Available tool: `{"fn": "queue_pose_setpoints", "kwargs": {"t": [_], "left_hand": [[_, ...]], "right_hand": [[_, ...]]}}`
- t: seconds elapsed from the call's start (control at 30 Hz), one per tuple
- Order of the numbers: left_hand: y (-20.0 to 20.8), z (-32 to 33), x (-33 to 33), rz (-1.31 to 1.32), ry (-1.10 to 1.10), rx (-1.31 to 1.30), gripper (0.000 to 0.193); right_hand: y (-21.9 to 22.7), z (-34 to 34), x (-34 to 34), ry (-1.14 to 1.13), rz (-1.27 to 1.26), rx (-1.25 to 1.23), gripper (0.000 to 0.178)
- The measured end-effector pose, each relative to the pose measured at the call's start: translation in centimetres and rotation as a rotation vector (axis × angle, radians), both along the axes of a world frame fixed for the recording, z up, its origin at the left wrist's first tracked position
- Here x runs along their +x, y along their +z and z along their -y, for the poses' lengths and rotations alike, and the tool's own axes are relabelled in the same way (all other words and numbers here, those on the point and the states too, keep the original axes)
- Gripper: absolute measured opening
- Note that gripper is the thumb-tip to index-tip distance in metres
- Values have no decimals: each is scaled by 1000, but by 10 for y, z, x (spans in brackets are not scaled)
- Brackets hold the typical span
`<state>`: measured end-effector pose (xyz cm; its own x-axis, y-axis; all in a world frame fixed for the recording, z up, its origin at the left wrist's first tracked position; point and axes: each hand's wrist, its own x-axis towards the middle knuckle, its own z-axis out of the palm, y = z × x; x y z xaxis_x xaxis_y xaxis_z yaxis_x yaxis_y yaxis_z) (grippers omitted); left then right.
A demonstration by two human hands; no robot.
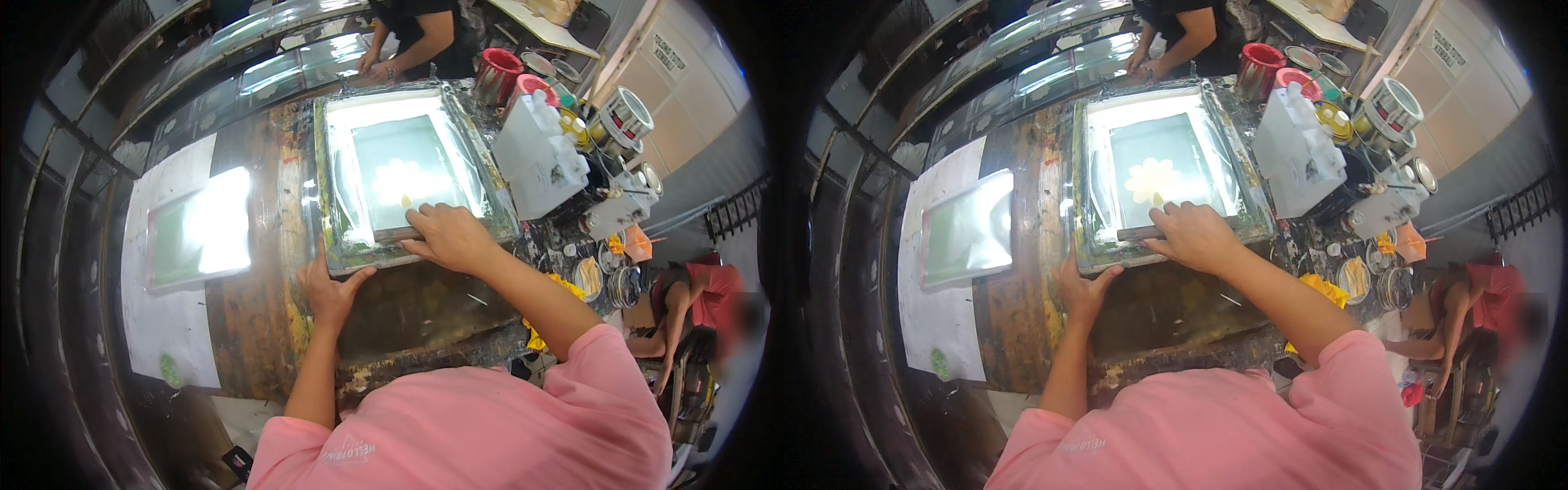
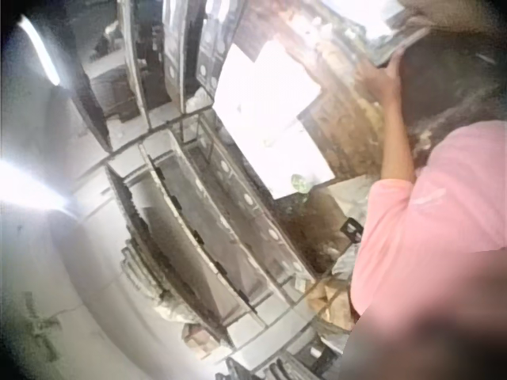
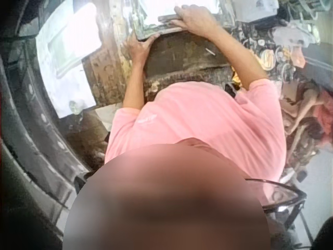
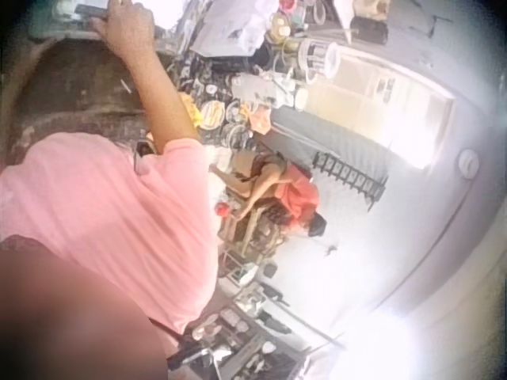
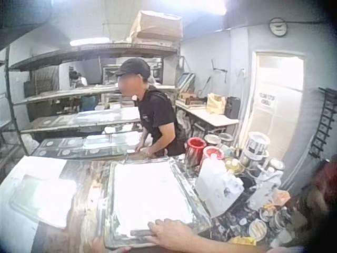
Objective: The person repeatedly places a screen-printing frame over a white sheet on a table, uses a squeegee to pull ink across the mesh, and lifts the frame to reveal a flower-shaped print. The cycle repeats multiple times on the same work surface.
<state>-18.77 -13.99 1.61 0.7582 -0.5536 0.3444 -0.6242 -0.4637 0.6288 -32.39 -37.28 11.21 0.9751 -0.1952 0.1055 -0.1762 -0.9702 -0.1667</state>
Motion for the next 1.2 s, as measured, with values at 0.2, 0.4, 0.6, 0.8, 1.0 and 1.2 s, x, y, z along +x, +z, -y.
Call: {"fn": "queue_pose_setpoints", "kwargs": {"t": [0.2,0.4,0.6,0.8,1.0,1.2], "left_hand": [[68,36,-1,-409,-71,-664,95],[91,45,28,-138,-102,-292,108],[31,19,-7,99,-23,739,119],[60,58,26,102,-72,98,80],[85,36,102,92,180,-19,50],[43,-65,189,290,377,64,57]], "right_hand": [[65,1,3,29,397,-300,41],[134,35,60,-11,704,-374,38],[180,60,88,4,724,-348,51],[215,74,107,-66,576,-260,60],[217,73,107,-86,603,-212,60],[193,71,102,-82,636,-280,55]]}}
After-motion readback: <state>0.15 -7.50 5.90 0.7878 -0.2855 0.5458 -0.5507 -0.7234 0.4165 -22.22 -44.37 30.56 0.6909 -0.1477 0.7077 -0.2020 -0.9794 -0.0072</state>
